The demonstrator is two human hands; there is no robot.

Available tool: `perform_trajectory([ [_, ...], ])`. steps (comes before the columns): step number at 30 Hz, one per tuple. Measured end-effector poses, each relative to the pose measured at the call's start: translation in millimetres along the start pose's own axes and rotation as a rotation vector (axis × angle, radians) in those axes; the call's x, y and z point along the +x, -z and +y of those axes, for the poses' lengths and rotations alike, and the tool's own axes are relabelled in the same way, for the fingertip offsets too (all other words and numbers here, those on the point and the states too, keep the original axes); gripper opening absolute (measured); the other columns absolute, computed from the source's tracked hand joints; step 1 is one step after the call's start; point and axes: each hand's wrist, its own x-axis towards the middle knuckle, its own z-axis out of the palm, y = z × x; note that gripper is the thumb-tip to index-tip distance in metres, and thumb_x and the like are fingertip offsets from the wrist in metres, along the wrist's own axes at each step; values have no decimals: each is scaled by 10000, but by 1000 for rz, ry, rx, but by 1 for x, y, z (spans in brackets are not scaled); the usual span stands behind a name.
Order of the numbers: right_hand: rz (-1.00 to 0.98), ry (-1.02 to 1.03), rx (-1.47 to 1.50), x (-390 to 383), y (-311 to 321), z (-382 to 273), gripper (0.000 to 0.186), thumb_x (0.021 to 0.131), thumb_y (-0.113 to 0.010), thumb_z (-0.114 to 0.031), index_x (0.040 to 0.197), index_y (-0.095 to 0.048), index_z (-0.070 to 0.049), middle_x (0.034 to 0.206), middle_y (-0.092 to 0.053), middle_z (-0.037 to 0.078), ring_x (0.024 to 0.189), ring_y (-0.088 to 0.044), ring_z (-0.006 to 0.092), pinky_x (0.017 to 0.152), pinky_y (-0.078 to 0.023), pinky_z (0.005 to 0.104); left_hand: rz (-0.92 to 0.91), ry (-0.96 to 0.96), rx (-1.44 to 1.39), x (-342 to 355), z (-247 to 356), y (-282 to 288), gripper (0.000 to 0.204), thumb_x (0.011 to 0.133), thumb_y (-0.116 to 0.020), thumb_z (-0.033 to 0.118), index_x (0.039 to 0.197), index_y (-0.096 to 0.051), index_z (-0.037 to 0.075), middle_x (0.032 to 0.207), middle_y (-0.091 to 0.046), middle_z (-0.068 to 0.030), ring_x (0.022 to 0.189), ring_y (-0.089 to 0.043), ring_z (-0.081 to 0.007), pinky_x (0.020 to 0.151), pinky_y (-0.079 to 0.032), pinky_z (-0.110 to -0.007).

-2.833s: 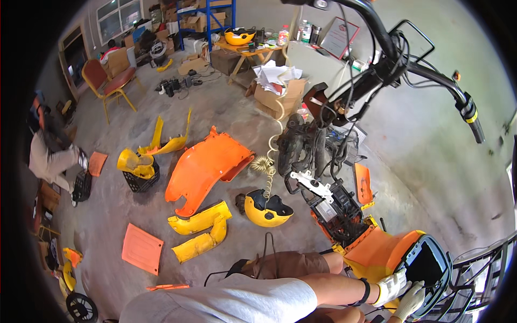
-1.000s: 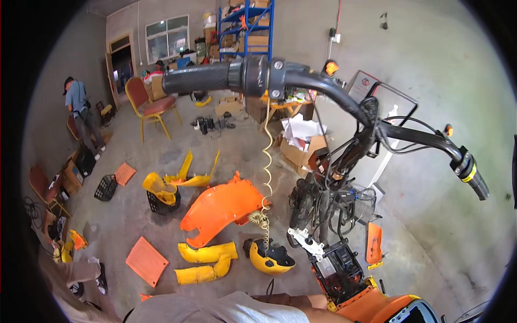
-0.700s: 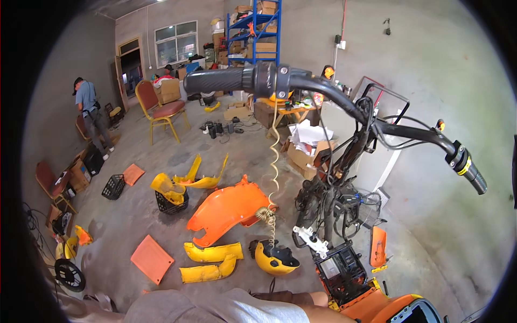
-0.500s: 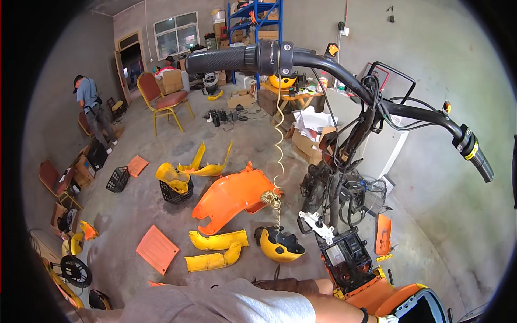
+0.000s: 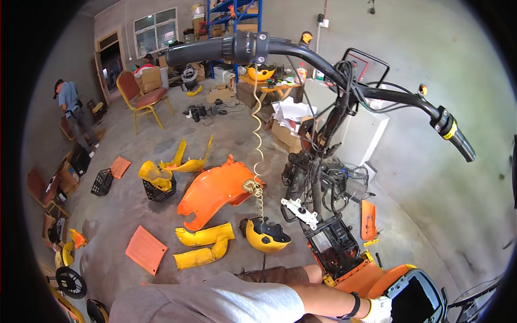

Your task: Repairing and assembling parts of an orange electric scooter.

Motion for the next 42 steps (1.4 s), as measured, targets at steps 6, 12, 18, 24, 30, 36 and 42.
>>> perform_trajectory([
  [6, 121, -445, 144, -86, 68, 153, 426, 1112, -523, -368, 1056, -786, -38, 833, -765, 191, 582, -669, 302, 503, -500, 410, -92, -23, -221, -4, -13, 2, 592, 760, -760, 493, 1167, -736, 65, 949, -763, -205, 952, -738, -419, 886, -584, -520],
  [12, 762, -132, -395, -129, 142, 186, 502, 1128, -481, -360, 1071, -775, 43, 995, -779, 230, 883, -717, 375, 808, -549, 473, -77, 30, -118, 5, -11, -2, 662, 841, -689, 695, 1030, -727, 61, 854, -766, -223, 839, -767, -432, 780, -605, -544],
  [18, 576, -150, -161, -145, 175, 6, 257, 1035, -657, -199, 1083, -766, 29, 768, -684, 82, 747, -615, 161, 697, -512, 370, -79, 62, -52, 13, -11, -6, 754, 831, -678, 807, 991, -715, 71, 872, -769, -208, 875, -735, -438, 795, -587, -535],
  [24, 536, 133, -141, -67, 166, -94, 283, 1091, -658, -236, 1138, -773, 18, 742, -641, -3, 590, -576, 61, 550, -464, 264, -30, 139, -41, 13, -4, -6, 746, 774, -746, 791, 1027, -761, 89, 894, -779, -185, 915, -746, -413, 847, -604, -514],
  [30, 460, 83, -422, -8, 190, -131, 388, 1091, -607, -345, 1082, -820, -21, 775, -727, 74, 711, -688, 142, 687, -537, 332, -103, 195, -64, 13, 1, 6, 724, 782, -749, 768, 1044, -770, 93, 902, -776, -203, 905, -767, -412, 840, -615, -507],
  [36, 280, -216, -494, 13, 213, -160, 519, 1004, -637, -496, 839, -821, -39, 633, -676, 73, 625, -682, 170, 679, -543, 348, -91, 195, -71, 11, 1, 6, 733, 780, -754, 773, 1069, -769, 100, 939, -780, -192, 975, -749, -407, 889, -604, -514],
  [42, 190, -255, -600, 20, 223, -167, 562, 1005, -636, -539, 812, -836, -51, 624, -673, 88, 637, -679, 201, 697, -543, 380, -95, 185, -70, 11, 0, 5, 722, 782, -763, 759, 1068, -770, 96, 912, -775, -197, 947, -752, -412, 870, -606, -517],
])
